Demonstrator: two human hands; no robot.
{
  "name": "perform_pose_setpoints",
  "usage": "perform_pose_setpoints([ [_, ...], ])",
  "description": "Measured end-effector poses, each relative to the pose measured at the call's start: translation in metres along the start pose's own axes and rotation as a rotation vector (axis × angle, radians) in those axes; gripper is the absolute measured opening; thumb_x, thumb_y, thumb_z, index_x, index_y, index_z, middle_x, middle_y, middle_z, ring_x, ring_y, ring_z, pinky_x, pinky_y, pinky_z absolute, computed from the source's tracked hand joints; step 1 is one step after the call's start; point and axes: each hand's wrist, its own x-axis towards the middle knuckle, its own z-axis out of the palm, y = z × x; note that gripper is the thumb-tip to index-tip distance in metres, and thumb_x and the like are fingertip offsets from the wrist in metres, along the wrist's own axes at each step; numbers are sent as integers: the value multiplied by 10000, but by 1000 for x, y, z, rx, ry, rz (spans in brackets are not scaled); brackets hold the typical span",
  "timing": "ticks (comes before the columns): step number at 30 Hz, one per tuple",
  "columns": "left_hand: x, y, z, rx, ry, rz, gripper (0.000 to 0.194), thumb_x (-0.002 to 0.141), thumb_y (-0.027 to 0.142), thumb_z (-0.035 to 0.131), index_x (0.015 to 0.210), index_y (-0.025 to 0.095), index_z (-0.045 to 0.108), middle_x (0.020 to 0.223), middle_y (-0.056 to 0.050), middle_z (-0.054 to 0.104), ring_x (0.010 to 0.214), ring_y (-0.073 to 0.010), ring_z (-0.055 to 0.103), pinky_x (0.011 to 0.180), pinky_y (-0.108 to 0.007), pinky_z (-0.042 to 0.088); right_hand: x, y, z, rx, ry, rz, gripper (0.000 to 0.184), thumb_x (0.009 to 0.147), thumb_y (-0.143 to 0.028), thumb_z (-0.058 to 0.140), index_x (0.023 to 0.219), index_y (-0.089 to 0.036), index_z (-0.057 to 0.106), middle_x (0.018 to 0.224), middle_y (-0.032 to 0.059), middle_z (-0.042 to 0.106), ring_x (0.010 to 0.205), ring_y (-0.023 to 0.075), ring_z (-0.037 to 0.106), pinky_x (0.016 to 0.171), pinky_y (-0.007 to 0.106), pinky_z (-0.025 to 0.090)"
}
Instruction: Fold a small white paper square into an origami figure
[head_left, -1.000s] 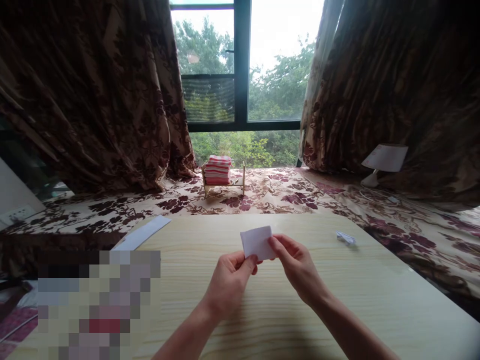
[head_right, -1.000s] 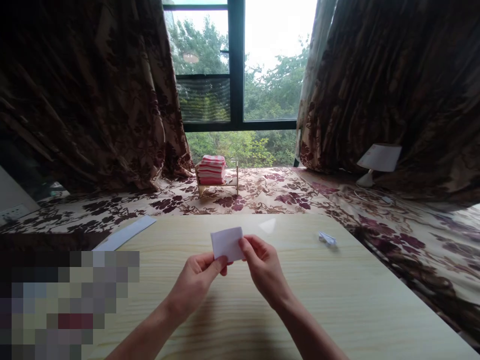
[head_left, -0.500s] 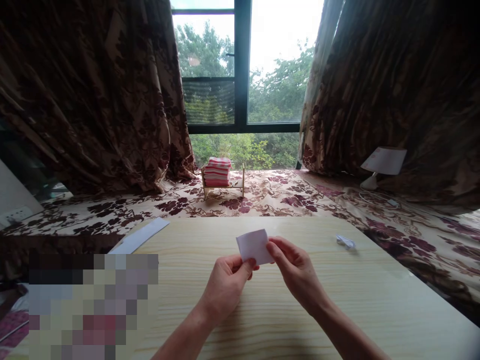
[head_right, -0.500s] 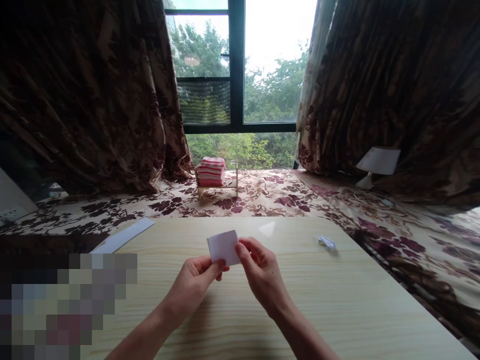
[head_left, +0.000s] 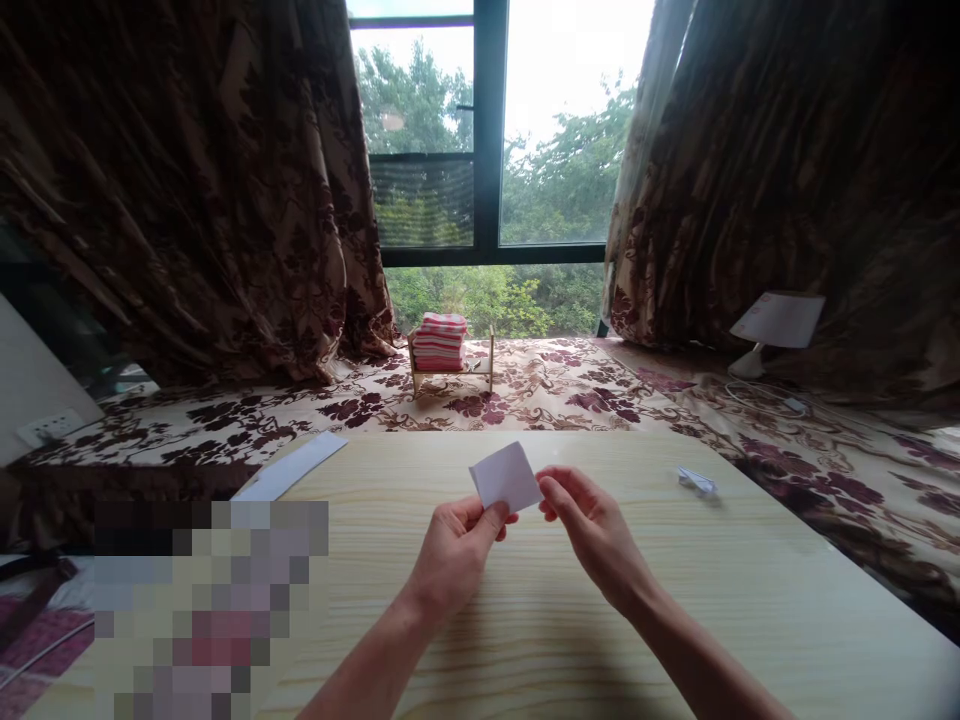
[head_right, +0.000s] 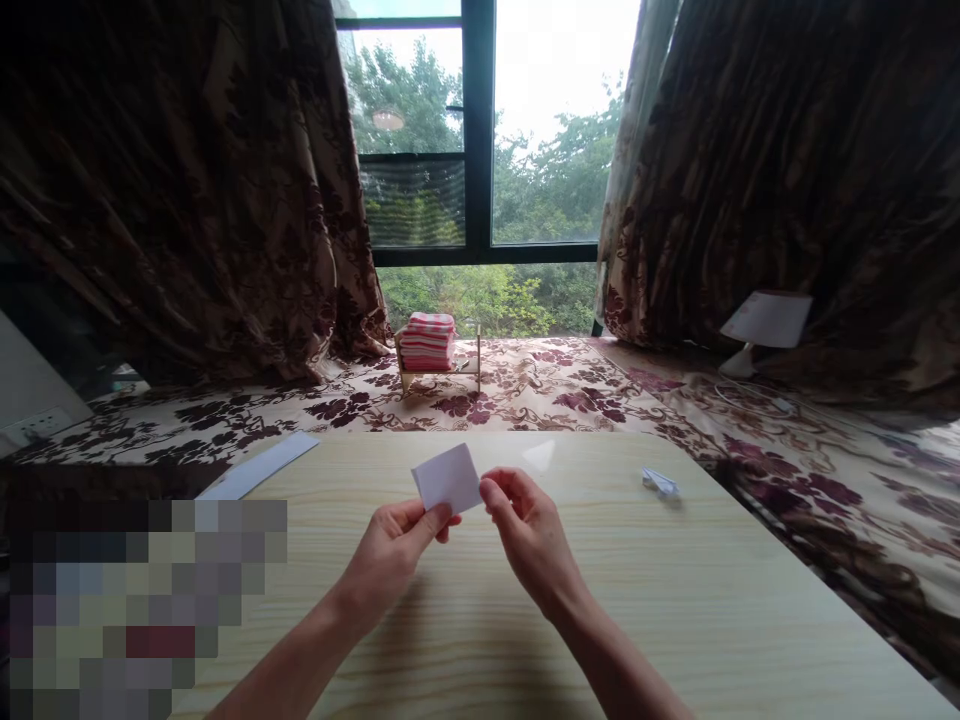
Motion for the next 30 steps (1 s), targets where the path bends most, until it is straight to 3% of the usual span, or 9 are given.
perform_pose_setpoints([
  [5, -1, -3, -1, 10, -17, 46, 315, 777, 401, 581, 605, 138, 592, 607, -10, 568, 671, -149, 508, 616, -248, 339, -4, 0, 3, -24, -190, -22, 244, 812, -396, 571, 810, -157, 621, 775, 40, 637, 761, 173, 579, 704, 279, 458],
  [14, -1, 1, -1, 81, -31, 100, 324, 801, 416, 548, 654, 133, 606, 581, 15, 489, 615, -126, 435, 596, -237, 327, -5, 6, 8, 14, -222, -59, 242, 799, -388, 598, 785, -152, 652, 741, 38, 635, 743, 184, 599, 709, 294, 485],
  [21, -4, 4, 1, 146, -26, 144, 299, 790, 384, 566, 641, 138, 645, 586, 4, 529, 625, -138, 460, 599, -232, 349, -5, -2, 8, 109, -261, 28, 228, 776, -365, 619, 758, -142, 664, 738, 41, 662, 751, 190, 603, 706, 293, 471],
  [26, -2, 5, -1, 215, 29, 114, 309, 781, 396, 565, 672, 130, 679, 606, -5, 554, 597, -133, 453, 591, -238, 350, 2, 6, 0, 96, -195, 69, 226, 740, -358, 637, 687, -139, 655, 677, 15, 630, 677, 155, 554, 661, 271, 424],
  [30, 3, 1, -8, 223, 82, 70, 329, 760, 417, 577, 691, 115, 685, 550, 5, 512, 564, -130, 438, 567, -242, 334, 14, 17, -18, 41, 87, 101, 227, 708, -359, 645, 621, -151, 613, 561, -28, 519, 583, 118, 455, 591, 246, 371],
])
